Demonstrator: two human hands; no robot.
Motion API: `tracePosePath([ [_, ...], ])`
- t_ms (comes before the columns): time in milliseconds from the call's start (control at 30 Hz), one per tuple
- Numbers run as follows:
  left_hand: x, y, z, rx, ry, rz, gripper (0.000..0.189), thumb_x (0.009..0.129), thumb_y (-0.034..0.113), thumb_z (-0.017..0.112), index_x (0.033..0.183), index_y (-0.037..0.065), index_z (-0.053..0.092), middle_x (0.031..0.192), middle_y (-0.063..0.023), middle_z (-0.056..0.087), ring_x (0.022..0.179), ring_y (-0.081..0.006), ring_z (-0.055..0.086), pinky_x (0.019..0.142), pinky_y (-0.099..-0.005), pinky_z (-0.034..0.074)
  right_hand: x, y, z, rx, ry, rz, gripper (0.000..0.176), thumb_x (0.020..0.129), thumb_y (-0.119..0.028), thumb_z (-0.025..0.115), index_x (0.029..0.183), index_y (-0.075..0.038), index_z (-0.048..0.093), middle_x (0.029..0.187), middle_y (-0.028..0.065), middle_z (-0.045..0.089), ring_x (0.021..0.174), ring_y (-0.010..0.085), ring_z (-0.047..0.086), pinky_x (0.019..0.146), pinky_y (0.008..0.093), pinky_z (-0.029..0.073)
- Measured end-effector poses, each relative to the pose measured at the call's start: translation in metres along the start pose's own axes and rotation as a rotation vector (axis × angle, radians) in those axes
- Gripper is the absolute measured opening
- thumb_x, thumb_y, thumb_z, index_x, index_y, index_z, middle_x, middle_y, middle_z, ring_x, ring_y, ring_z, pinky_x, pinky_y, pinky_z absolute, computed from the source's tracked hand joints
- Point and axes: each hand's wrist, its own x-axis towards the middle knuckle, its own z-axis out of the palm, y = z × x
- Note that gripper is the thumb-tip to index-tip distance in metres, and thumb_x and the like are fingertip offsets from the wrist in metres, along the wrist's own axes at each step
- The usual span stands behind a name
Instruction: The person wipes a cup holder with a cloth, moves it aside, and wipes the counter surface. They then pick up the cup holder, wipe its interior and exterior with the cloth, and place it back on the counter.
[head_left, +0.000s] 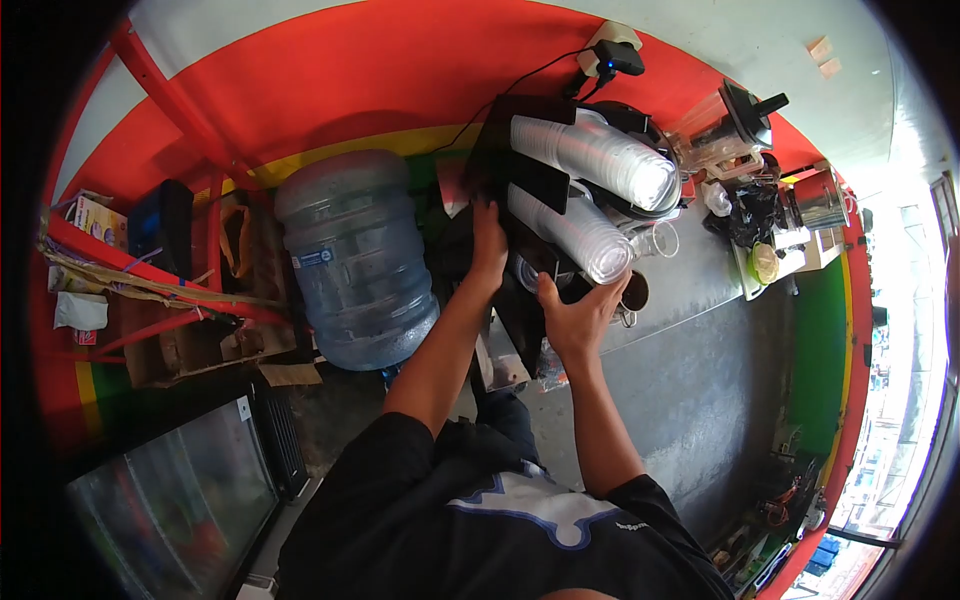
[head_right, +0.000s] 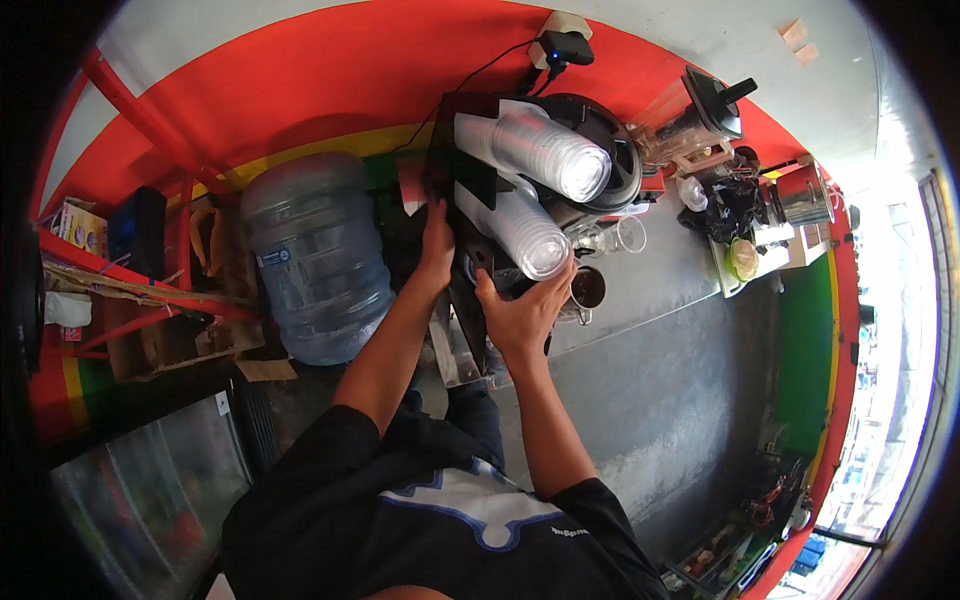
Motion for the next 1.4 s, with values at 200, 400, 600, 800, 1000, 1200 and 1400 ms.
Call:
tracePosePath([
  [200,0.068,0.03,0.011,-0.054,-0.057,0.075,0.065,0.113,0.042,0.035,0.166,0.005,0.025,0.166,-0.0169,0.037,0.15,-0.0291,0.039,0.125,-0.0379,0.025,0.003,-0.004,0.0,0.049,0.072,-0.036,0.122,0.074,-0.04,0.09,0.157,0.012,0.019,0.156,0.0352,0.031,0.147,0.0536,0.029,0.123,0.058,0.024],
  [400,0.058,0.026,-0.014,0.005,-0.019,-0.407,0.063,0.114,0.036,0.033,0.165,0.001,0.024,0.17,-0.0187,0.03,0.155,-0.0315,0.03,0.126,-0.0392,0.023,0.001,-0.001,0.003,0.031,0.049,-0.027,0.122,0.08,-0.045,0.088,0.16,0.011,0.014,0.161,0.0375,0.024,0.152,0.052,0.024,0.126,0.0545,0.021],
  [600,-0.046,0.014,0.007,0.262,-0.147,0.146,0.064,0.115,0.031,0.032,0.166,-0.002,0.013,0.175,-0.0187,0.012,0.161,-0.0306,0.011,0.13,-0.0405,0.008,0.007,-0.014,-0.004,0.102,0.121,-0.093,0.119,0.07,-0.034,0.092,0.156,0.01,0.023,0.145,0.0317,0.04,0.138,0.0504,0.042,0.117,0.0538,0.036],
  [800,-0.044,0.039,0.018,0.386,-0.232,0.581,0.061,0.116,0.026,0.03,0.165,-0.005,0.013,0.176,-0.0215,0.005,0.164,-0.0313,0.003,0.131,-0.0421,0.006,0.01,-0.014,-0.002,0.122,0.153,-0.14,0.116,0.07,-0.033,0.091,0.155,0.009,0.024,0.139,0.03,0.043,0.13,0.0494,0.047,0.111,0.0533,0.04],
  [1000,-0.054,0.03,0.012,0.524,-0.155,0.532,0.057,0.114,0.023,0.034,0.164,-0.002,0.023,0.175,-0.0194,0.016,0.162,-0.0322,0.014,0.13,-0.0424,0.013,0.011,-0.014,0.001,0.198,0.141,-0.087,0.115,0.07,-0.033,0.091,0.153,0.009,0.025,0.137,0.0297,0.043,0.128,0.0488,0.048,0.109,0.0527,0.042],
  [1200,-0.063,0.038,0.006,0.232,-0.151,0.518,0.051,0.11,0.015,0.042,0.159,0.0,0.036,0.172,-0.0147,0.027,0.157,-0.0324,0.028,0.128,-0.0415,0.02,0.008,-0.016,-0.007,0.24,0.062,-0.02,0.113,0.071,-0.03,0.093,0.153,0.009,0.026,0.14,0.0283,0.04,0.126,0.0427,0.05,0.099,0.0454,0.051],
  [1400,-0.081,0.035,-0.004,0.31,-0.14,0.596,0.05,0.109,0.014,0.046,0.157,0.0,0.04,0.171,-0.0141,0.029,0.154,-0.0325,0.032,0.127,-0.0416,0.022,-0.004,-0.01,-0.012,0.28,0.097,-0.079,0.111,0.071,-0.026,0.095,0.152,0.008,0.028,0.14,0.0259,0.04,0.123,0.0393,0.052,0.095,0.0427,0.054],
])
